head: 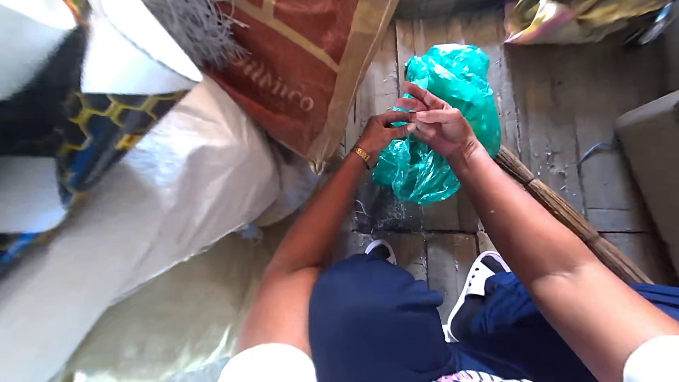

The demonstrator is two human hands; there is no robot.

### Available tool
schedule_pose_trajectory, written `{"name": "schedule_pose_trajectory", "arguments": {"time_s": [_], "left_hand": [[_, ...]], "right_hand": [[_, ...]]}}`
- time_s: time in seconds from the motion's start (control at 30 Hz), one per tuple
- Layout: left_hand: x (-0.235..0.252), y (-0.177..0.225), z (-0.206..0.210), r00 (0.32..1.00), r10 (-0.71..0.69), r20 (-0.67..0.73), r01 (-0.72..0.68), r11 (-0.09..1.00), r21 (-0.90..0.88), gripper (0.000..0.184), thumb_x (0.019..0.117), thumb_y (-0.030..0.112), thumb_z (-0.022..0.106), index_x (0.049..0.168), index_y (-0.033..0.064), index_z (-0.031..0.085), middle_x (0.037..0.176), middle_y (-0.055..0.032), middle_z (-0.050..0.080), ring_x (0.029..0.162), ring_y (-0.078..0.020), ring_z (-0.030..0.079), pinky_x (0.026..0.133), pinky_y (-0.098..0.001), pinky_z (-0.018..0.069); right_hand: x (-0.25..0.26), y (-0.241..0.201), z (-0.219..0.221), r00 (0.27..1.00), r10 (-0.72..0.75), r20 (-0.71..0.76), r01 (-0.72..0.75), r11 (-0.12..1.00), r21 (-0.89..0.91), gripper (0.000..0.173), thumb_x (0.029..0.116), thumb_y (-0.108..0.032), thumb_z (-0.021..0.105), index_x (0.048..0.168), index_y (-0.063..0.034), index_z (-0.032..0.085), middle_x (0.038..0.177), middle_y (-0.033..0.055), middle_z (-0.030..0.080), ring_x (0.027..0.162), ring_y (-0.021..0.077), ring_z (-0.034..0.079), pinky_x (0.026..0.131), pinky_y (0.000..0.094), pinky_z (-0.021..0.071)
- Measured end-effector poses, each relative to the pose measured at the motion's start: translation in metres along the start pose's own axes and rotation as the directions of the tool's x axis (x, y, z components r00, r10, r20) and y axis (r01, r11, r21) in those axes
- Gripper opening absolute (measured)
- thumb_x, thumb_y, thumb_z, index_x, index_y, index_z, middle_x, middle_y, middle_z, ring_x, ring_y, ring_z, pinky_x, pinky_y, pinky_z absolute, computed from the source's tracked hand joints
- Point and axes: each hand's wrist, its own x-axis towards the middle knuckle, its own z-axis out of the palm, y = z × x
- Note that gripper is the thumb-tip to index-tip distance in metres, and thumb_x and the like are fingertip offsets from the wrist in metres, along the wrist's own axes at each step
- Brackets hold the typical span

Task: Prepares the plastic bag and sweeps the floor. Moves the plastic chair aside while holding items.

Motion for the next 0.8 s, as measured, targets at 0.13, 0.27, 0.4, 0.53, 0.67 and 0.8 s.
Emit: {"name": "schedule_pose_trajectory", "arguments": {"time_s": [0.13, 0.27, 0.4, 0.53, 0.67, 0.8], "left_hand": [[-0.012, 0.002, -0.008, 0.998, -0.018, 0.065, 0.028, 0.989, -0.148, 0.017, 0.0929, -0.004, 0.065, 0.109, -0.0027, 0.067, 0.097, -0.0021, 0.069, 0.088, -0.0048, 0.065, 0.084, -0.0239, 0.0558], [-0.016, -0.002, -0.011, 0.995, 0.077, 0.058, -0.059, 0.961, -0.270, 0.016, 0.0921, -0.006, 0.063, 0.104, 0.0035, 0.068, 0.095, 0.0018, 0.070, 0.089, -0.0051, 0.066, 0.083, -0.0245, 0.0555], [-0.020, -0.007, -0.010, 0.994, 0.068, 0.086, -0.032, 0.928, -0.370, 0.022, 0.0920, -0.008, 0.060, 0.109, 0.0058, 0.062, 0.096, 0.0021, 0.069, 0.088, -0.0047, 0.065, 0.080, -0.0225, 0.0543], [-0.024, -0.013, -0.010, 1.000, 0.011, 0.014, -0.006, 0.933, -0.359, 0.018, 0.0907, -0.011, 0.060, 0.100, 0.0040, 0.063, 0.090, 0.0017, 0.068, 0.083, -0.0045, 0.065, 0.079, -0.0224, 0.0551], [-0.025, -0.010, -0.010, 0.997, -0.045, -0.059, 0.034, 0.986, -0.166, 0.009, 0.0936, -0.006, 0.064, 0.102, -0.0038, 0.066, 0.091, -0.0020, 0.068, 0.084, -0.0047, 0.064, 0.081, -0.0233, 0.0548], [-0.019, -0.010, -0.016, 1.000, 0.018, 0.009, -0.016, 0.976, -0.217, 0.012, 0.1026, 0.007, 0.051, 0.108, 0.0039, 0.062, 0.099, 0.0013, 0.067, 0.083, -0.0018, 0.060, 0.074, -0.0199, 0.0512]], "right_hand": [[0.005, 0.000, 0.005, 0.986, 0.015, 0.166, -0.011, 1.000, -0.026, 0.058, 0.0954, -0.002, 0.047, 0.153, -0.0066, 0.037, 0.130, 0.0057, 0.068, 0.053, -0.0030, 0.046, 0.046, 0.0136, 0.0380], [0.010, -0.005, 0.012, 0.974, 0.002, 0.228, 0.000, 1.000, -0.009, 0.057, 0.0977, -0.003, 0.045, 0.153, -0.0072, 0.034, 0.136, 0.0057, 0.065, 0.054, -0.0031, 0.047, 0.047, 0.0138, 0.0393], [0.008, -0.009, 0.017, 0.960, 0.019, 0.278, -0.014, 1.000, -0.022, 0.059, 0.0973, -0.004, 0.048, 0.154, -0.0097, 0.033, 0.138, 0.0065, 0.065, 0.054, -0.0022, 0.049, 0.047, 0.0148, 0.0406], [0.007, -0.004, 0.017, 0.957, 0.048, 0.287, -0.040, 0.999, -0.036, 0.060, 0.0971, -0.004, 0.048, 0.154, -0.0097, 0.033, 0.133, 0.0068, 0.068, 0.054, -0.0016, 0.053, 0.047, 0.0144, 0.0438], [0.004, 0.003, 0.008, 0.980, 0.068, 0.187, -0.061, 0.997, -0.046, 0.056, 0.0996, -0.002, 0.044, 0.154, -0.0091, 0.036, 0.128, 0.0090, 0.070, 0.056, 0.0000, 0.056, 0.049, 0.0147, 0.0449], [-0.003, 0.004, -0.005, 1.000, -0.001, -0.020, 0.000, 0.998, -0.056, 0.048, 0.0980, -0.002, 0.049, 0.145, -0.0091, 0.049, 0.098, 0.0024, 0.074, 0.071, 0.0073, 0.067, 0.071, 0.0235, 0.0583]]}}
